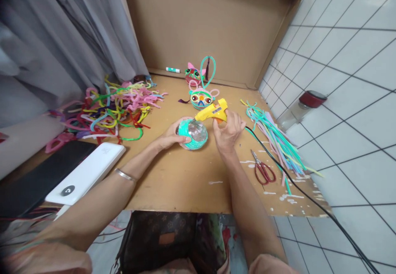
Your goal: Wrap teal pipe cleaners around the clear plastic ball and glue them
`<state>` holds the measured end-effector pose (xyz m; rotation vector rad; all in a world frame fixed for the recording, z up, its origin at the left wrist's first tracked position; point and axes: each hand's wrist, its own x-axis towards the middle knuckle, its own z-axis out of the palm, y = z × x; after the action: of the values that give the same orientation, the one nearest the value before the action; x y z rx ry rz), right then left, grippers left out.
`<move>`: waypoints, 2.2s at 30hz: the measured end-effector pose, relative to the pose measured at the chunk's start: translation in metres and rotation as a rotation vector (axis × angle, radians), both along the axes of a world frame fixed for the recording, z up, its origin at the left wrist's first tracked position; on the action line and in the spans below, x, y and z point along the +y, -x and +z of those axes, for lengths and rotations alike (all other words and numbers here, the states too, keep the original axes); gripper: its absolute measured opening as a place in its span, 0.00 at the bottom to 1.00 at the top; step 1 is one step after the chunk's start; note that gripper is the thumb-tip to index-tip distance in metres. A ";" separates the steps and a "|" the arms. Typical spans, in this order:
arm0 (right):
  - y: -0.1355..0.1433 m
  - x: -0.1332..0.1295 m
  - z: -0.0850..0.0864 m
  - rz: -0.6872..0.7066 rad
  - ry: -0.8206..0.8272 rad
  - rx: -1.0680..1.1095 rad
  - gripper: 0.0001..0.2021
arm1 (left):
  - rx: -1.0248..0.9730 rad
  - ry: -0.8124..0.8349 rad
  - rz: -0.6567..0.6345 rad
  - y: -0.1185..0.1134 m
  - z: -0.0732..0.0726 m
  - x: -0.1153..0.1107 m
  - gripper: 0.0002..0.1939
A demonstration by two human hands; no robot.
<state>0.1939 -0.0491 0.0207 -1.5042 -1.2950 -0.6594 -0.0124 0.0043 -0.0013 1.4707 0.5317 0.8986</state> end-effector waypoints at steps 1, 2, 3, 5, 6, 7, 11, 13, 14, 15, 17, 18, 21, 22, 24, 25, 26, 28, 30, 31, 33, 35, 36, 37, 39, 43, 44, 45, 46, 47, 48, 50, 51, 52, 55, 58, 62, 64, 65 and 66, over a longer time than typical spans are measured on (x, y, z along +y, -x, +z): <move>0.000 0.000 0.000 0.004 0.004 -0.002 0.15 | 0.003 0.001 -0.006 0.000 0.000 0.000 0.45; -0.001 -0.001 0.001 0.007 0.012 -0.002 0.15 | 0.004 0.000 -0.011 0.000 0.001 0.000 0.45; -0.001 -0.001 0.001 0.009 0.021 -0.001 0.15 | 0.006 -0.001 -0.013 0.000 0.001 0.000 0.45; -0.001 -0.002 0.001 0.012 0.035 0.000 0.15 | 0.007 0.000 -0.012 0.000 0.001 0.000 0.45; -0.001 -0.002 0.002 0.016 0.038 -0.001 0.15 | 0.005 0.002 -0.010 0.000 0.001 0.000 0.45; -0.001 -0.002 0.002 0.020 0.040 -0.005 0.16 | 0.003 0.005 -0.010 0.000 0.001 0.000 0.45; -0.001 -0.003 0.004 0.029 0.046 -0.022 0.16 | 0.002 0.012 -0.007 -0.001 0.000 0.000 0.46; -0.001 -0.003 0.005 0.025 0.047 -0.021 0.15 | 0.008 0.018 -0.007 -0.001 0.001 0.000 0.46; -0.001 -0.003 0.006 0.025 0.044 -0.020 0.15 | 0.011 0.021 -0.009 -0.001 0.001 0.000 0.46; -0.001 -0.003 0.006 0.029 0.038 -0.020 0.15 | 0.014 0.023 -0.011 -0.001 0.001 -0.001 0.46; -0.001 -0.003 0.006 0.041 0.028 -0.022 0.14 | 0.012 0.023 -0.014 -0.001 0.001 -0.001 0.46; -0.002 -0.002 0.006 0.049 0.031 -0.022 0.14 | 0.010 0.021 -0.015 -0.001 0.001 -0.001 0.46; -0.003 -0.002 0.006 0.060 0.056 -0.015 0.15 | 0.003 0.009 -0.017 0.000 0.001 -0.001 0.45; -0.003 -0.003 0.006 0.057 0.062 -0.011 0.15 | 0.003 0.004 -0.017 0.000 0.001 -0.001 0.45; -0.002 -0.003 0.006 0.046 0.062 -0.004 0.15 | 0.001 -0.002 -0.014 0.000 0.001 -0.001 0.44; -0.002 -0.003 0.006 0.040 0.058 -0.004 0.15 | 0.000 -0.001 -0.013 0.000 0.001 -0.001 0.45; -0.002 -0.003 0.005 0.037 0.052 -0.007 0.16 | 0.000 0.002 -0.012 0.000 0.001 -0.001 0.45; -0.002 -0.003 0.005 0.035 0.043 -0.017 0.16 | 0.002 0.007 -0.010 0.000 0.002 -0.001 0.45; -0.003 -0.004 0.005 0.028 0.049 -0.023 0.16 | 0.008 0.010 -0.008 -0.001 0.002 -0.002 0.46; -0.003 -0.004 0.005 0.025 0.056 -0.023 0.16 | 0.009 0.010 -0.007 -0.001 0.003 -0.002 0.45; -0.003 -0.004 0.004 0.024 0.065 -0.021 0.16 | 0.011 0.006 -0.009 -0.001 0.003 -0.002 0.45; -0.002 -0.004 0.004 0.026 0.063 -0.024 0.16 | 0.014 0.003 -0.012 -0.001 0.003 -0.002 0.45; -0.002 -0.004 0.005 0.024 0.061 -0.027 0.16 | 0.018 0.004 -0.013 0.000 0.003 -0.002 0.45; -0.001 -0.004 0.005 0.019 0.058 -0.030 0.16 | 0.025 0.006 -0.016 0.000 0.003 -0.002 0.45; -0.001 -0.004 0.005 0.009 0.053 -0.036 0.16 | 0.033 0.015 -0.018 0.000 0.004 -0.003 0.46; -0.001 -0.004 0.006 0.011 0.049 -0.039 0.15 | 0.032 0.021 -0.009 0.000 0.005 -0.003 0.45; -0.001 -0.004 0.006 0.019 0.046 -0.036 0.15 | 0.032 0.017 -0.008 0.000 0.005 -0.003 0.45; -0.002 -0.003 0.006 0.029 0.040 -0.034 0.16 | 0.032 0.012 -0.009 0.000 0.005 -0.003 0.45; -0.003 -0.003 0.006 0.039 0.036 -0.031 0.16 | 0.032 0.006 -0.010 0.000 0.005 -0.003 0.45; -0.003 -0.003 0.006 0.045 0.035 -0.029 0.17 | 0.029 0.000 -0.010 0.000 0.005 -0.003 0.45; -0.003 -0.003 0.006 0.049 0.039 -0.025 0.17 | 0.025 -0.005 -0.011 0.000 0.005 -0.003 0.44; -0.003 -0.003 0.006 0.045 0.059 -0.013 0.18 | 0.017 -0.011 -0.014 0.000 0.004 -0.003 0.44; -0.003 -0.003 0.006 0.041 0.068 -0.004 0.18 | 0.017 -0.011 -0.016 0.000 0.003 -0.002 0.45; -0.003 -0.004 0.006 0.039 0.076 0.006 0.18 | 0.021 -0.010 -0.019 0.000 0.003 -0.002 0.45; -0.002 -0.004 0.005 0.031 0.076 0.025 0.18 | 0.036 -0.018 -0.019 0.000 0.002 -0.001 0.45; -0.003 -0.003 0.004 0.013 0.068 0.027 0.18 | 0.039 -0.017 -0.017 0.001 0.001 -0.001 0.45; -0.004 -0.002 0.003 0.006 0.068 0.018 0.18 | 0.030 -0.008 -0.017 0.000 0.001 -0.001 0.46; -0.003 -0.002 0.003 0.012 0.053 0.016 0.18 | 0.028 -0.018 -0.015 0.000 0.002 -0.001 0.45; -0.003 -0.002 0.003 0.015 0.046 0.015 0.17 | 0.032 -0.020 -0.016 0.000 0.002 -0.001 0.46; -0.002 -0.003 0.004 0.020 0.041 0.012 0.17 | 0.036 -0.018 -0.018 0.000 0.003 -0.001 0.46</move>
<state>0.1962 -0.0517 0.0243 -1.5242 -1.3197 -0.6133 -0.0122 0.0031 0.0017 1.5079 0.5381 0.8661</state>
